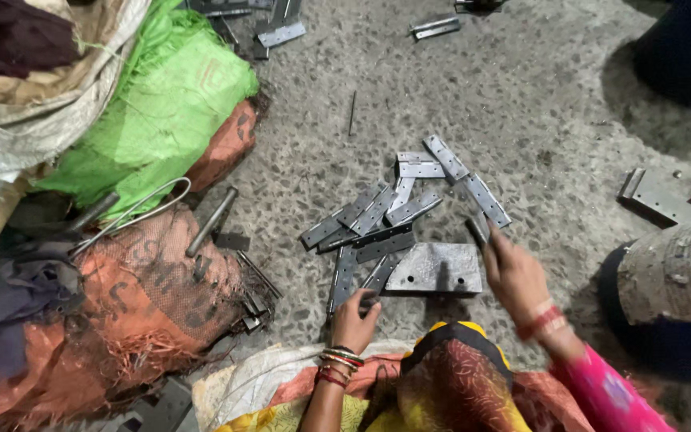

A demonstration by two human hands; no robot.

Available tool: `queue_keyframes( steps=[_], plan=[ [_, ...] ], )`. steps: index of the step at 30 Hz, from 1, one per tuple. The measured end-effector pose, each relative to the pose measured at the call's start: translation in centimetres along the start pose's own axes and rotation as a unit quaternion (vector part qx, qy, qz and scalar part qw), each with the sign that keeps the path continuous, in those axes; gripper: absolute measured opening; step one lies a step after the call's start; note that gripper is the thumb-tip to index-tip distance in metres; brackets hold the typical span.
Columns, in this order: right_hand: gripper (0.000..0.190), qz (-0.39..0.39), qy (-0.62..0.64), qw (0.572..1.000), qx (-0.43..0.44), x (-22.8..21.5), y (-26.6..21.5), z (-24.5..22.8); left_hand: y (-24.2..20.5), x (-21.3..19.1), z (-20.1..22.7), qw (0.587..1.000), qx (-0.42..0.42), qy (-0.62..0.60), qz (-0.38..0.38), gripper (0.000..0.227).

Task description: The person sits on the floor and assembles metal hinges by hand. They pick up hinge plates and pins, insert the pins into the plates, and place the finished hinges into a blue bucket. The person also uses a metal rod to adjust the components on a metal block.

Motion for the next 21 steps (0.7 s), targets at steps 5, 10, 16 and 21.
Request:
queue_keyframes(
  steps=[5,10,16,21],
  plan=[
    [0.043,-0.079,-0.056,0.993,0.061,3.2,3.7,0.9,0.2,0.3,-0.4,1.0,-0.005,0.012,-0.009,0.03],
    [0.058,-0.086,-0.02,0.996,-0.024,0.6,-7.0,-2.3,0.3,0.6,-0.5,0.999,-0.026,0.028,-0.019,0.031],
    [0.052,-0.03,-0.026,0.995,0.09,-3.7,-6.3,2.1,0.0,0.3,-0.1,0.999,-0.025,0.033,-0.023,0.031],
    [0.05,-0.096,-0.005,0.982,0.164,-3.1,-8.4,2.9,0.2,-0.4,0.5,0.998,-0.027,0.046,-0.018,0.032]
  ],
)
Point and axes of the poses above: each hand's wrist, its own y-axis towards the middle knuckle, its own x-axis out of the palm, z = x × y, the point moved 6 cm from there along y, towards the middle knuckle, and after that the axes turned 3 degrees about -x, right-handed, at the moved point
